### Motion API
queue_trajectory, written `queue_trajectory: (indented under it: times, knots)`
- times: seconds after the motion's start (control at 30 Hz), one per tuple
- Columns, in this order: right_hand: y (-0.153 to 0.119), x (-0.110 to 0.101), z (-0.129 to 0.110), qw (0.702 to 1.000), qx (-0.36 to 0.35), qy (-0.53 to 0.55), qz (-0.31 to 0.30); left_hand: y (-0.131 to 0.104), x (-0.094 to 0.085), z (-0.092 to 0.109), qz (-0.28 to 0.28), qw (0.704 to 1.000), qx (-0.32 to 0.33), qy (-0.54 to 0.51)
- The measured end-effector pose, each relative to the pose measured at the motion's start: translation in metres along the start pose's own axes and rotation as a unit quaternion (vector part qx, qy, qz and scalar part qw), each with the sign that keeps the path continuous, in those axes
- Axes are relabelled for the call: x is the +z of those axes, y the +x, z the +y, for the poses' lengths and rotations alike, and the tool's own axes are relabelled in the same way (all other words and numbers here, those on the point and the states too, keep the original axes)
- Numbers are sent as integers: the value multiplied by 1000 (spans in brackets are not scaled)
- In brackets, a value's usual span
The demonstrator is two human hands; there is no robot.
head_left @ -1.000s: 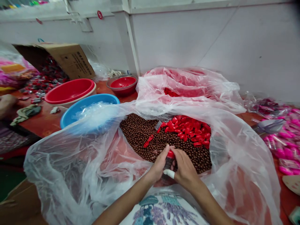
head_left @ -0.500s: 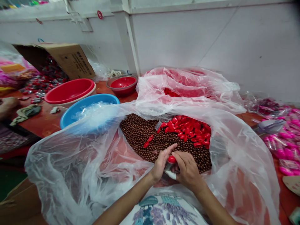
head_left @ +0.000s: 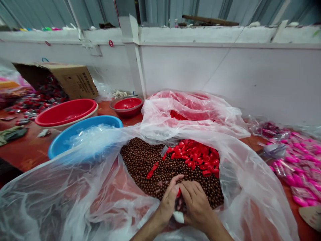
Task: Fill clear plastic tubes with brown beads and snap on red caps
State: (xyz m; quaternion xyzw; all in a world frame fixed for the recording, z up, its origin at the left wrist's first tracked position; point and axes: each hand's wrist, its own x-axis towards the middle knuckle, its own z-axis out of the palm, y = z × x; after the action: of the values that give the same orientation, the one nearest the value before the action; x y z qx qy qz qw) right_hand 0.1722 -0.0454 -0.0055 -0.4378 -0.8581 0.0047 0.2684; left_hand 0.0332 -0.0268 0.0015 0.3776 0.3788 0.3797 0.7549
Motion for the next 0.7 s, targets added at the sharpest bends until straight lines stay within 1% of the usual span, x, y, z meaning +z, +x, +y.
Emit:
queue_trajectory:
  times: [0.1,0.2,0.27,0.3,0.33,0.37,0.4,0.43,0.5,0.6,0.7]
  knots:
    - [6,-4,-3,999,7,33,-22,2,2,-11,15,997,-27,-64]
    - [13,-13,-3,996,12,70,-51,2,4,-16,30,990,-44,-131]
    - [20,-21,7,990,3,100,-100,2,4,-16,67,985,-45,-152]
    - [26,-24,16,986,-4,111,-122,3,4,-14,88,984,-41,-147]
    - [33,-26,27,984,-2,119,-131,4,4,-13,103,986,-35,-130]
    - [41,-27,40,985,15,117,-127,5,3,-12,106,989,-29,-102]
    - [50,-25,54,989,35,107,-99,6,3,-11,93,993,-24,-64]
    - [59,-21,67,992,59,98,-55,6,3,-10,70,997,-23,-20]
    - [77,-9,93,984,133,114,44,6,4,-12,21,996,-34,74]
    - [97,8,116,972,163,144,86,2,6,-17,-23,980,-51,189]
    - [103,14,123,957,187,194,104,-3,7,-22,-58,965,-90,241]
